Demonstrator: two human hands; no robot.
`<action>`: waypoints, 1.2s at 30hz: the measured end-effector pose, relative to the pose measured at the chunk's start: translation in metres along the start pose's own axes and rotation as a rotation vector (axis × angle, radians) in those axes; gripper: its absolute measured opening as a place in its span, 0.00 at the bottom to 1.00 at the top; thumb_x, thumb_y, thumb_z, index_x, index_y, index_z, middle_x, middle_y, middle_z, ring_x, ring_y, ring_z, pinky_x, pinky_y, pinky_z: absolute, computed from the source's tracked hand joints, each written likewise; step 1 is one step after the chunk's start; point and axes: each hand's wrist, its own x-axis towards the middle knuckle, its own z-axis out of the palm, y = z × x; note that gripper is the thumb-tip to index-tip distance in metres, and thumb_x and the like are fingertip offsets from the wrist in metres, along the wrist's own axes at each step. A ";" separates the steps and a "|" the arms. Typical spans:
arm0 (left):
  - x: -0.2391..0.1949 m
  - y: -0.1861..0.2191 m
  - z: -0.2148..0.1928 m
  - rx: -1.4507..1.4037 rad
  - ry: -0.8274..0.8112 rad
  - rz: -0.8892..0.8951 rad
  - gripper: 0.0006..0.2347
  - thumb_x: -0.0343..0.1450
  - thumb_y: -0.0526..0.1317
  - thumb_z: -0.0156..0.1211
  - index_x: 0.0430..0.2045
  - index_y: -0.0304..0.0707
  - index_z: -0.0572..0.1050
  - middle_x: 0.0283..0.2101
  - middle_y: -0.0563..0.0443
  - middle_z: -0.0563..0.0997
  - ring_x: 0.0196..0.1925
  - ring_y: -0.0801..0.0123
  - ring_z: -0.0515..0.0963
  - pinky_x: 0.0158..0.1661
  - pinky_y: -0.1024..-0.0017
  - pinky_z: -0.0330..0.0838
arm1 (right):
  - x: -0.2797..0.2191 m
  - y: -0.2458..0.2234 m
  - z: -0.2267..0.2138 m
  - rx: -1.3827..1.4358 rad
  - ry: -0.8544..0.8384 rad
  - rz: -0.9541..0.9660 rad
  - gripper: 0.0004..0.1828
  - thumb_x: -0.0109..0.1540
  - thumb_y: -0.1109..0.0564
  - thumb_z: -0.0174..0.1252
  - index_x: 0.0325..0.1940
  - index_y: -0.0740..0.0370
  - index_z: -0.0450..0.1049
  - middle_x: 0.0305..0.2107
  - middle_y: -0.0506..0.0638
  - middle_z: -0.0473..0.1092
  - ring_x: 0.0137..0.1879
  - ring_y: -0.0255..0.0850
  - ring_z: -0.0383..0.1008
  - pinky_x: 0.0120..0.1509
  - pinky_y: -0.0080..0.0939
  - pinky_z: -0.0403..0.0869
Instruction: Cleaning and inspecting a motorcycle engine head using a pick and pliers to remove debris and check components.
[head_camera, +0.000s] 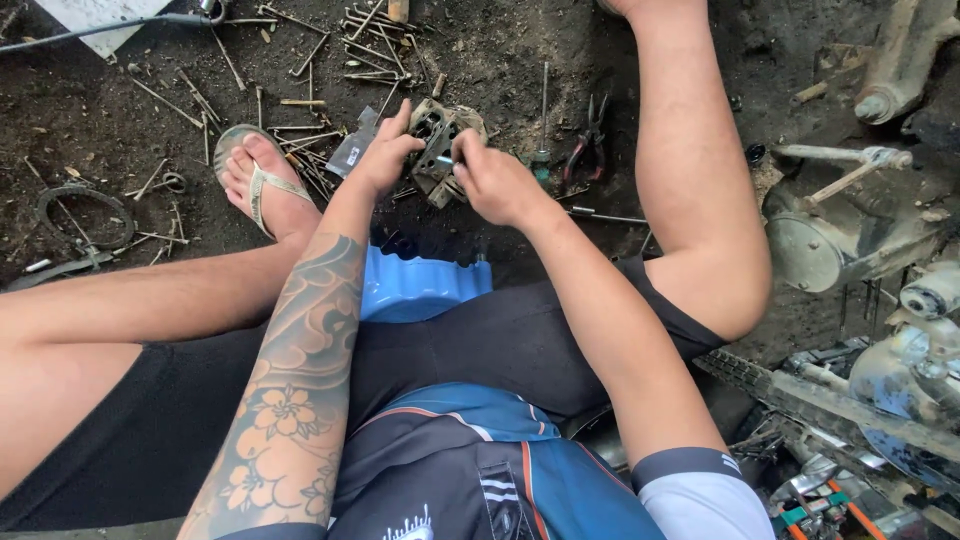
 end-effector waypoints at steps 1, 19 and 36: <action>0.002 -0.002 0.001 0.024 -0.002 -0.003 0.36 0.69 0.57 0.54 0.75 0.61 0.48 0.74 0.47 0.59 0.77 0.51 0.57 0.74 0.60 0.52 | 0.000 -0.002 0.003 -0.045 -0.028 0.008 0.09 0.70 0.54 0.45 0.52 0.55 0.56 0.31 0.64 0.75 0.38 0.68 0.77 0.41 0.67 0.72; -0.006 0.020 0.014 0.133 -0.009 -0.058 0.41 0.67 0.60 0.57 0.75 0.62 0.44 0.72 0.50 0.58 0.75 0.47 0.60 0.73 0.56 0.55 | -0.006 -0.010 0.014 -0.350 -0.025 -0.054 0.09 0.69 0.53 0.43 0.50 0.60 0.57 0.28 0.65 0.74 0.31 0.65 0.78 0.37 0.64 0.75; -0.025 0.041 0.026 0.088 0.121 0.003 0.49 0.62 0.61 0.70 0.75 0.53 0.46 0.67 0.41 0.61 0.71 0.39 0.65 0.69 0.49 0.62 | 0.001 0.013 -0.003 -0.225 0.080 0.111 0.06 0.71 0.54 0.39 0.51 0.54 0.53 0.29 0.63 0.74 0.32 0.65 0.78 0.38 0.62 0.73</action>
